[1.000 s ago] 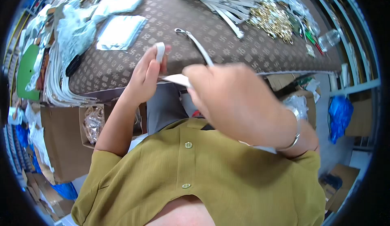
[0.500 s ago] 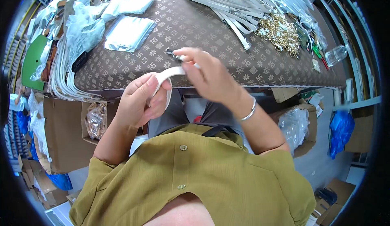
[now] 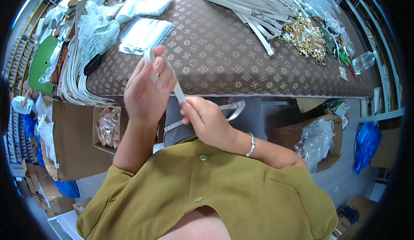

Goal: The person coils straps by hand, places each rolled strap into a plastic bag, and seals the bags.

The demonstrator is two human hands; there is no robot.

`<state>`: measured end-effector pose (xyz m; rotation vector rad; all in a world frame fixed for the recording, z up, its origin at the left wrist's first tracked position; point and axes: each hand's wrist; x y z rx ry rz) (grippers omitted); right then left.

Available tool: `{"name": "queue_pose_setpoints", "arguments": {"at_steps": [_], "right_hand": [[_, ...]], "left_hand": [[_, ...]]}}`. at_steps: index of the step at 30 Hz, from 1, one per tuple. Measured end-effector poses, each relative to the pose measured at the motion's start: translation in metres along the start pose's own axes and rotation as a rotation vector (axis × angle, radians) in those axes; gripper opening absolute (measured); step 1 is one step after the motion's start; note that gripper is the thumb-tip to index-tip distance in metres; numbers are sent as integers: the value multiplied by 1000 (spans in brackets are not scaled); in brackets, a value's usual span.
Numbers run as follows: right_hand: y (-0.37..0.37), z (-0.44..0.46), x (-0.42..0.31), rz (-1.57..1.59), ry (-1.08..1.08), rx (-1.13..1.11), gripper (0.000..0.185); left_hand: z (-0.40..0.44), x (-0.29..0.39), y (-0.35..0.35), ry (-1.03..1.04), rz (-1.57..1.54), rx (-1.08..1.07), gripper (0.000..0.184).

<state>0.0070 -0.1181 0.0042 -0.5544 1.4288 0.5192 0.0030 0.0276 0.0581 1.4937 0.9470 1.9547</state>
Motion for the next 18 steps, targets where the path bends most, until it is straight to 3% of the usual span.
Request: {"name": "queue_pose_setpoints", "arguments": {"at_steps": [5, 8, 9, 12, 13, 14, 16, 17, 18], "right_hand": [[-26, -21, -48, -76, 287, -40, 22], [-43, -24, -76, 6, 444, -56, 24], [-49, -23, -83, 61, 489, -58, 23], [-69, -20, -118, 68, 594, -120, 22], [-76, -18, -131, 23, 651, -185, 21], [-82, -16, -143, 24, 655, -184, 21], [-93, -12, -160, -310, 716, -310, 16], [-100, -12, -161, -312, 716, -314, 16], [-110, -14, -161, -529, 389, -289, 14]], "left_hand": [[16, -25, -15, 179, 304, 42, 31], [22, -31, -17, 594, 1139, -191, 29], [23, -29, -15, 589, 1129, -198, 29], [23, -7, 2, 780, 1632, -764, 27], [23, 2, 6, 776, 1627, -766, 27], [24, 13, 11, 824, 1731, -900, 24], [26, 36, 19, 920, 1931, -1178, 22], [26, 50, 21, 844, 1973, -1218, 23], [26, 65, 23, 767, 2015, -1256, 24]]}}
Point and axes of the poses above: each hand's wrist, its own z-axis towards the middle knuckle, its own y-axis out of the palm, x = y × z, and after that the axes turned 3 degrees about y, right-handed
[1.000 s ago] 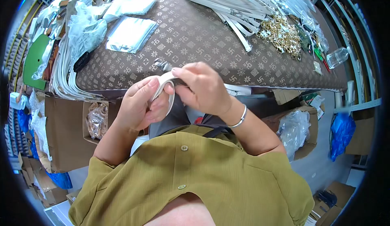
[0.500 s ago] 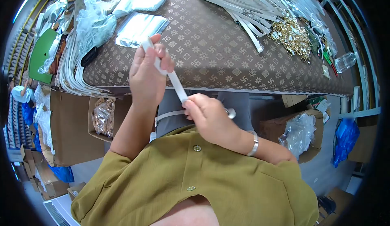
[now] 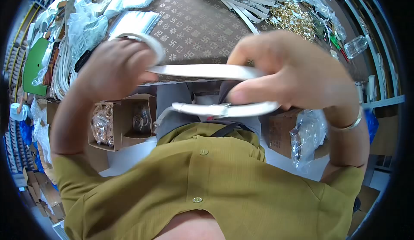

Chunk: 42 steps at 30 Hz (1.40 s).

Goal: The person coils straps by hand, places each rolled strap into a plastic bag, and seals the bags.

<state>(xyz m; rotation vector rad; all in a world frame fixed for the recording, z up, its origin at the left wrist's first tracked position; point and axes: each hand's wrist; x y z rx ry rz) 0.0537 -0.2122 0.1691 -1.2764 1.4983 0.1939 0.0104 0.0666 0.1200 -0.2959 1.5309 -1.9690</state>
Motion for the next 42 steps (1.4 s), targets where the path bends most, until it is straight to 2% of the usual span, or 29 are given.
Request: {"name": "queue_pose_setpoints", "arguments": {"at_steps": [1, 2, 4, 5, 8, 9, 10, 11, 12, 14, 15, 17, 18, 21, 22, 23, 25, 26, 29, 30, 31, 33, 34, 35, 37, 38, 39, 41, 42], "right_hand": [[-8, -5, 7, -227, -271, 151, 14], [-23, -16, 13, -228, -277, 149, 14], [-57, -46, 28, -244, -265, 23, 29], [-65, -53, 41, -247, -265, 23, 29], [-65, -61, 89, -342, -654, -137, 46], [-40, -57, 94, -552, -509, 128, 55], [-8, -50, 92, -754, -347, 397, 63], [20, -42, 89, -594, -496, 386, 64], [47, -33, 85, -434, -643, 372, 66], [98, -28, 82, -232, -683, 406, 60], [117, -22, 98, -98, -647, 491, 56], [141, -7, 121, 121, -607, 719, 46], [148, -2, 125, 206, -595, 858, 40], [150, 18, 132, 241, -641, 894, 29], [149, 21, 131, 251, -670, 904, 25], [152, 19, 127, 252, -675, 913, 25], [163, 9, 112, 512, -480, 698, 19], [169, 6, 108, 633, -379, 578, 17], [186, 12, 110, 691, -380, 588, 17], [190, 14, 111, 724, -372, 599, 17], [192, 13, 112, 727, -374, 596, 17], [189, 7, 117, 340, -280, 595, 16], [188, 3, 119, 147, -228, 587, 16], [188, -1, 121, 147, -225, 584, 16], [189, -11, 123, -160, -354, 709, 15], [187, -15, 122, -316, -413, 769, 15], [181, -19, 115, -317, -398, 771, 15], [157, -26, 98, -519, -398, 808, 10], [143, -27, 95, -517, -373, 815, 10]], "left_hand": [[-3, -1, -21, -67, -117, -71, 25], [-6, -1, -45, -133, -233, -142, 26], [-20, 7, -85, -162, -341, -133, 26], [-20, 12, -91, -163, -340, -130, 26], [-21, 33, -101, -182, -1117, -297, 36], [-16, 44, -96, -180, -1117, -300, 36], [-4, 57, -84, -309, -1284, -326, 37], [6, 70, -71, -438, -1450, -354, 39], [10, 81, -58, -425, -1449, -357, 39], [16, 99, -32, -640, -1679, -307, 46], [16, 107, -18, -631, -1676, -316, 46], [16, 118, 6, -647, -2079, 52, 47], [16, 124, 13, -644, -2074, 36, 47], [20, 140, 27, -514, -2443, 227, 43], [23, 143, 30, -507, -2437, 212, 43], [25, 146, 33, -539, -2394, 358, 42], [28, 149, 39, -598, -2282, 667, 40], [29, 150, 43, -598, -2272, 676, 40], [36, 143, 61, -643, -2139, 966, 34], [37, 143, 66, -648, -2132, 972, 34], [39, 142, 71, -661, -2061, 1012, 34], [40, 137, 82, -683, -1925, 1080, 34], [39, 130, 90, -687, -1927, 1079, 34], [37, 121, 100, -757, -1711, 1082, 31], [32, 107, 118, -866, -1281, 1060, 25], [30, 106, 125, -867, -1290, 1056, 25], [28, 107, 133, -790, -1089, 893, 26], [28, 115, 145, -605, -703, 565, 29], [27, 120, 147, -593, -724, 557, 29]]}}
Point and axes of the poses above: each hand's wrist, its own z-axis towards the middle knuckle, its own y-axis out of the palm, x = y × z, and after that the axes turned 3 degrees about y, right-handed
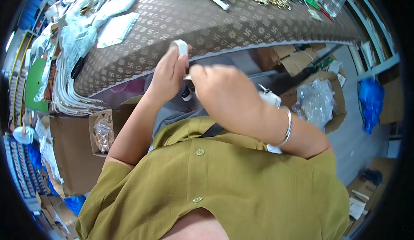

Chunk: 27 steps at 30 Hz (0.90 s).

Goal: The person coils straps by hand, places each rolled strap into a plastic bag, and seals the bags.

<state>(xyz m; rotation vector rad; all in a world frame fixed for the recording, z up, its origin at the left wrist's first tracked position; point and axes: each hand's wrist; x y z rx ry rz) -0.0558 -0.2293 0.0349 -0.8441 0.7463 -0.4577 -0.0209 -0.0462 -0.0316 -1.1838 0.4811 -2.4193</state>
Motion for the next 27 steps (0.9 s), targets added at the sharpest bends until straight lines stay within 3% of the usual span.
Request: {"name": "queue_pose_setpoints", "arguments": {"at_steps": [2, 3, 5, 6, 8, 9, 10, 11, 12, 16, 20, 25, 27], "right_hand": [[-15, 24, 17, -42, -265, -91, 12], [-19, 36, 26, -51, -263, -93, 12], [-24, 55, 37, 230, -68, -387, 16], [-24, 57, 38, 224, -79, -395, 16], [-15, 60, 44, 604, 62, -559, 19], [-9, 62, 47, 792, 136, -637, 21], [-2, 60, 44, 786, 120, -639, 21], [7, 54, 38, 971, 209, -573, 22], [15, 50, 35, 1154, 299, -503, 24], [40, 43, 47, 1235, 317, -349, 20], [35, 43, 54, 1294, 343, -405, 18], [49, 38, 60, 1476, 351, -438, 8], [74, 30, 52, 1352, 255, -39, 10]], "left_hand": [[-8, 12, -5, -86, -244, -251, 30], [-9, 18, -9, -127, -360, -368, 31], [-9, 35, -23, -190, -429, -404, 33], [-10, 44, -30, -260, -493, -443, 35], [-15, 52, -39, -327, -552, -460, 36], [-16, 55, -41, -410, -784, -439, 37], [-17, 57, -44, -486, -1016, -418, 38], [-15, 59, -46, -557, -1248, -395, 39], [-14, 58, -48, -544, -1242, -386, 39], [-13, 54, -50, -614, -1368, -406, 40], [-10, 60, -46, -635, -1161, -497, 39], [-9, 58, -40, -682, -1250, -334, 39], [-9, 56, -40, -693, -1372, -284, 39]]}}
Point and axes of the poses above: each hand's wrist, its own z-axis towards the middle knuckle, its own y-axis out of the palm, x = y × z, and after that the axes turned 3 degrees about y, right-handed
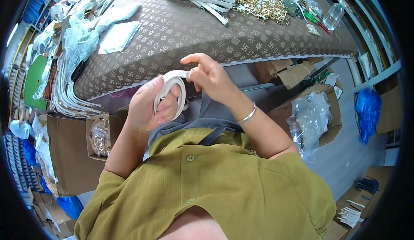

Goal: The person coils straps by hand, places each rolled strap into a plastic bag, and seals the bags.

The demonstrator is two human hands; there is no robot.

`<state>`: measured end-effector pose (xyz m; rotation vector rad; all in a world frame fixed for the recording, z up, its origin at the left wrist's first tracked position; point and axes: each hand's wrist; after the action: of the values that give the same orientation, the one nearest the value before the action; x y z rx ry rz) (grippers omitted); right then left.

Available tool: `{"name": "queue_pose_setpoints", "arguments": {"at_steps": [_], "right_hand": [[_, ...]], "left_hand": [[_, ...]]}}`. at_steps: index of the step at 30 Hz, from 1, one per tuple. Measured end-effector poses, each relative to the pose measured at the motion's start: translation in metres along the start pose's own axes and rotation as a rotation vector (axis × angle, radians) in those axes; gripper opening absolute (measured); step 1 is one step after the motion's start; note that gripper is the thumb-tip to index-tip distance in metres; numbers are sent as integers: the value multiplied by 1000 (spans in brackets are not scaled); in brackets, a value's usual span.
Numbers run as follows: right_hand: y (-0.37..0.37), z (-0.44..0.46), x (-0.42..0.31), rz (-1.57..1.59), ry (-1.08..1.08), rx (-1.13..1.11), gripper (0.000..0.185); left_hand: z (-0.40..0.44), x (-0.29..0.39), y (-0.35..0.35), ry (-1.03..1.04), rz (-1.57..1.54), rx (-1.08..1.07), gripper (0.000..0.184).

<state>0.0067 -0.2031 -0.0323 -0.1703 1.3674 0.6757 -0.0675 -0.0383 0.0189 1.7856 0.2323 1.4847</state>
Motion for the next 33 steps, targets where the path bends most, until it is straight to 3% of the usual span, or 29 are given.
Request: {"name": "queue_pose_setpoints", "arguments": {"at_steps": [1, 2, 5, 10, 12, 13, 14, 16, 17, 20, 21, 24, 25, 27, 29, 32, 33], "right_hand": [[4, -4, 10, -54, -153, 119, 13], [4, -10, 17, -52, -151, 115, 13], [0, -33, 33, -683, -390, 262, 21], [2, -59, 40, -831, -352, 209, 18], [9, -68, 27, -637, -84, 99, 16], [12, -71, 17, -540, 49, 45, 16], [16, -71, 4, -540, 54, 48, 16], [25, -62, -31, -224, 395, 22, 17], [27, -57, -46, -59, 559, 12, 18], [13, -34, -78, 26, 754, -42, 18], [6, -26, -85, 29, 754, -29, 18], [-13, -8, -102, -192, 872, -217, 16], [-16, -4, -109, -501, 621, -319, 15], [-20, 7, -114, -1074, 59, -500, 15], [-28, 25, -113, -1111, -35, -522, 15], [-34, 41, -108, -1197, -240, -558, 16], [-33, 42, -99, -1220, -399, -509, 17]], "left_hand": [[1, 2, -1, 2, 1, 1, 39], [1, 5, -1, 47, -102, -52, 38], [4, 17, 0, 151, -306, -150, 38], [19, 33, 4, 478, -185, 84, 37], [30, 34, 4, 673, -42, 178, 37], [36, 31, 1, 669, -44, 180, 37], [43, 24, -7, 738, 302, 256, 35], [52, 8, -22, 829, 1006, 388, 32], [53, 2, -28, 821, 1003, 380, 32], [54, -12, -40, 817, 1527, -29, 28], [51, -9, -39, 814, 1521, -40, 28], [29, 13, -29, 427, 1689, -279, 26], [27, 16, -29, 427, 1686, -274, 26], [24, 21, -31, 234, 1529, -344, 29], [23, 27, -25, 138, 1444, -380, 30], [16, 40, -4, -142, 964, -266, 34], [16, 38, -6, -131, 969, -268, 34]]}}
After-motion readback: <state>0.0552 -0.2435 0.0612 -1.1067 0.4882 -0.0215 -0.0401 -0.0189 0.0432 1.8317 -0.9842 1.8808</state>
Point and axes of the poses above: each hand's wrist, its own z-axis towards the middle knuckle, its own y-axis out of the palm, x = y × z, and after that the axes turned 3 degrees about y, right-handed
